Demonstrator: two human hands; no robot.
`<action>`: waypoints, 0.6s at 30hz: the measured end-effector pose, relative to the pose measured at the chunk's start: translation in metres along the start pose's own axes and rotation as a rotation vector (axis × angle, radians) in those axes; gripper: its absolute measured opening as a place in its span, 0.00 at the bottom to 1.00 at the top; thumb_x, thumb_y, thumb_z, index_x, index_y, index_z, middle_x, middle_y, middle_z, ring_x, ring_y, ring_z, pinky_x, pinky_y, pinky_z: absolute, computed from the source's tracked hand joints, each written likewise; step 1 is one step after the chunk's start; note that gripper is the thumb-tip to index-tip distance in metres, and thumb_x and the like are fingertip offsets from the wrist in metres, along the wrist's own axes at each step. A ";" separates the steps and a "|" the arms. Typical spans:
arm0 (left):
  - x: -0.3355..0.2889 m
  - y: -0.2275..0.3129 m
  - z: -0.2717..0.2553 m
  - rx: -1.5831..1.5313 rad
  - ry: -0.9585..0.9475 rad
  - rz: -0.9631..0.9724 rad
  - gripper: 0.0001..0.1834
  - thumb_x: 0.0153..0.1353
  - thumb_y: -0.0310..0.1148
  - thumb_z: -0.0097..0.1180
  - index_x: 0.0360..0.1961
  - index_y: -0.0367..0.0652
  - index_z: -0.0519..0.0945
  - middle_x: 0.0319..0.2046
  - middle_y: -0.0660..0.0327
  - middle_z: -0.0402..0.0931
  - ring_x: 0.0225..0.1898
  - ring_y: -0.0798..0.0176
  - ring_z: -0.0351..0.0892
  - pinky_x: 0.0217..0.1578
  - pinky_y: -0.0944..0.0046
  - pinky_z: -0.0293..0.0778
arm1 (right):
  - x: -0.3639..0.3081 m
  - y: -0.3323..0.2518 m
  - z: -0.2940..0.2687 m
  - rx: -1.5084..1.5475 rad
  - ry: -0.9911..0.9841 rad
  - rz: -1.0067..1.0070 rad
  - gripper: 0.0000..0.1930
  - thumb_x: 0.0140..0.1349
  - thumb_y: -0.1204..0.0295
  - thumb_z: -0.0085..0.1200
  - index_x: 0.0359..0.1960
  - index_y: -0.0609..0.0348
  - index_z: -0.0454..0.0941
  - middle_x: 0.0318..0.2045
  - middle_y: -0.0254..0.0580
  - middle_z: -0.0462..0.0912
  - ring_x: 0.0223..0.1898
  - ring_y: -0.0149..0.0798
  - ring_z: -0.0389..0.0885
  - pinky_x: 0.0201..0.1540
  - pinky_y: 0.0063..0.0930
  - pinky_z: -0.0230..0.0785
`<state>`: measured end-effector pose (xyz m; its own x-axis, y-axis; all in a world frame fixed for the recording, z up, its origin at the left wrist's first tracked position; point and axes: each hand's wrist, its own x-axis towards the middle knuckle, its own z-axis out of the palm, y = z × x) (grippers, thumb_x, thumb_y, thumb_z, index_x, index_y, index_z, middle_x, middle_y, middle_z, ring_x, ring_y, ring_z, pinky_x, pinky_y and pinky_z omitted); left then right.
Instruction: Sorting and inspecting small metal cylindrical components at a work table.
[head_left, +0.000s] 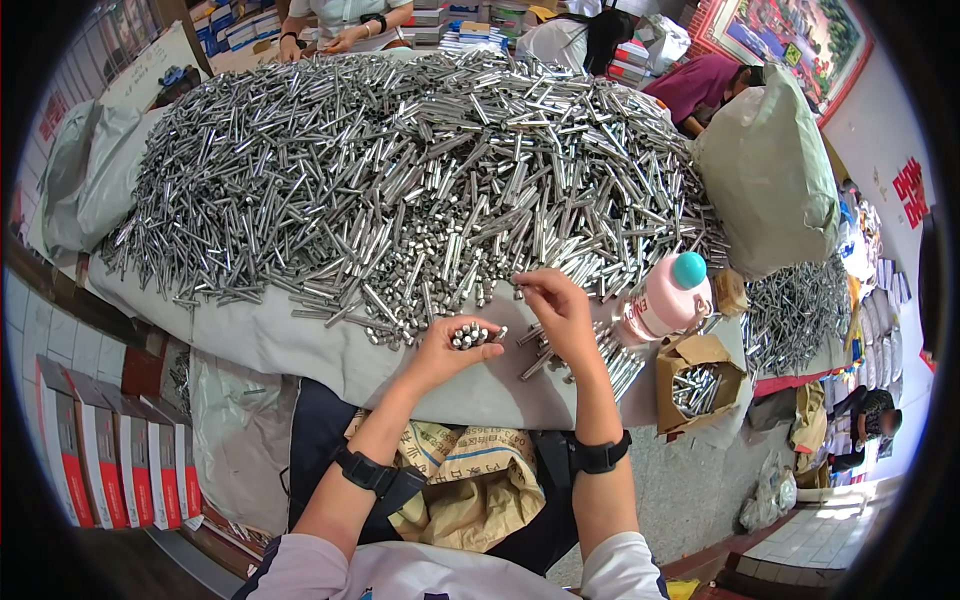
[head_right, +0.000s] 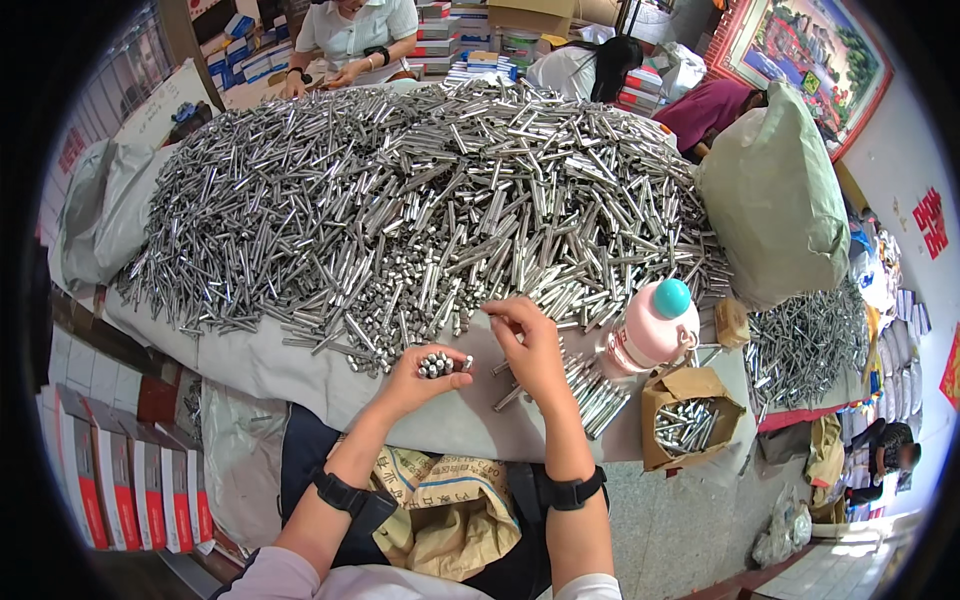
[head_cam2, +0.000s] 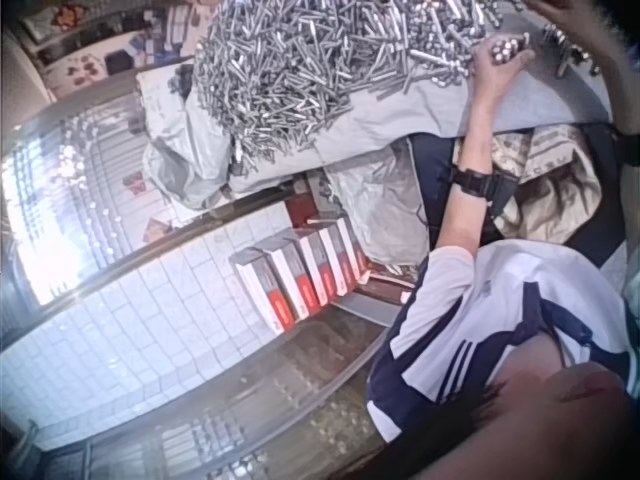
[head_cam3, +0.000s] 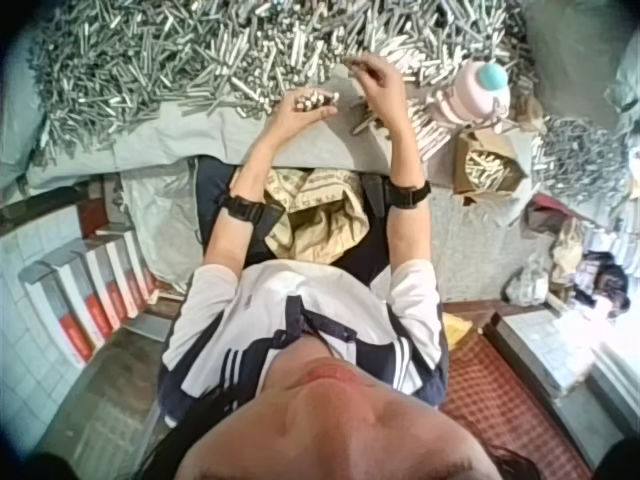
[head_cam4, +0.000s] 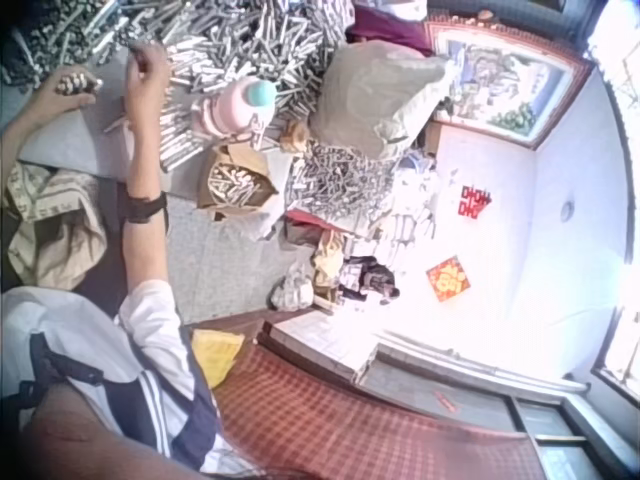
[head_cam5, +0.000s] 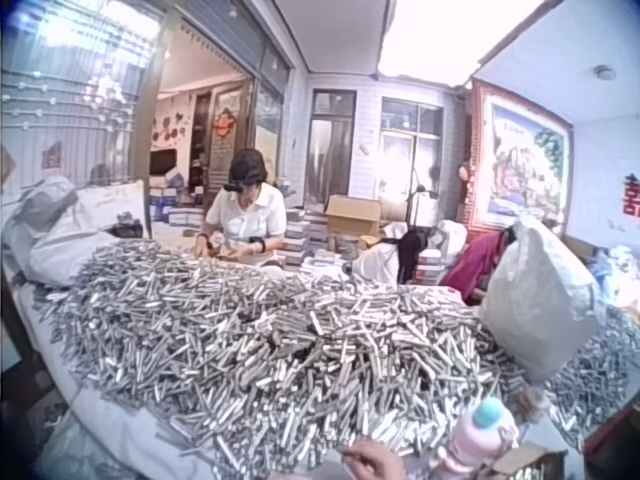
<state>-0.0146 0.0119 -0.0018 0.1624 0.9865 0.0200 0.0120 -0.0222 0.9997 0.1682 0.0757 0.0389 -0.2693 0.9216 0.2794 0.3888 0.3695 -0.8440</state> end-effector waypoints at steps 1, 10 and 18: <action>0.000 0.001 0.000 -0.004 0.006 -0.016 0.14 0.49 0.32 0.70 0.36 0.39 0.82 0.33 0.63 0.81 0.37 0.71 0.77 0.42 0.69 0.72 | -0.003 -0.005 -0.001 0.299 -0.069 0.075 0.11 0.57 0.78 0.55 0.42 0.61 0.79 0.33 0.35 0.79 0.32 0.29 0.75 0.36 0.22 0.68; 0.001 -0.001 0.001 -0.072 0.007 0.026 0.13 0.49 0.30 0.69 0.34 0.38 0.81 0.32 0.64 0.80 0.33 0.74 0.77 0.37 0.73 0.72 | -0.018 -0.025 -0.021 0.260 -0.258 -0.047 0.09 0.56 0.80 0.55 0.40 0.63 0.79 0.35 0.40 0.78 0.36 0.34 0.78 0.39 0.25 0.70; 0.001 0.001 0.003 0.023 0.017 -0.005 0.10 0.49 0.29 0.69 0.32 0.37 0.82 0.32 0.64 0.81 0.35 0.74 0.77 0.37 0.72 0.73 | -0.023 -0.041 -0.016 0.032 -0.268 -0.141 0.10 0.52 0.84 0.54 0.37 0.63 0.79 0.34 0.44 0.78 0.36 0.42 0.79 0.38 0.29 0.71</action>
<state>-0.0117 0.0122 -0.0008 0.1459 0.9892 0.0157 0.0354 -0.0211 0.9991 0.1724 0.0411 0.0747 -0.5429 0.7959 0.2679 0.3046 0.4839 -0.8204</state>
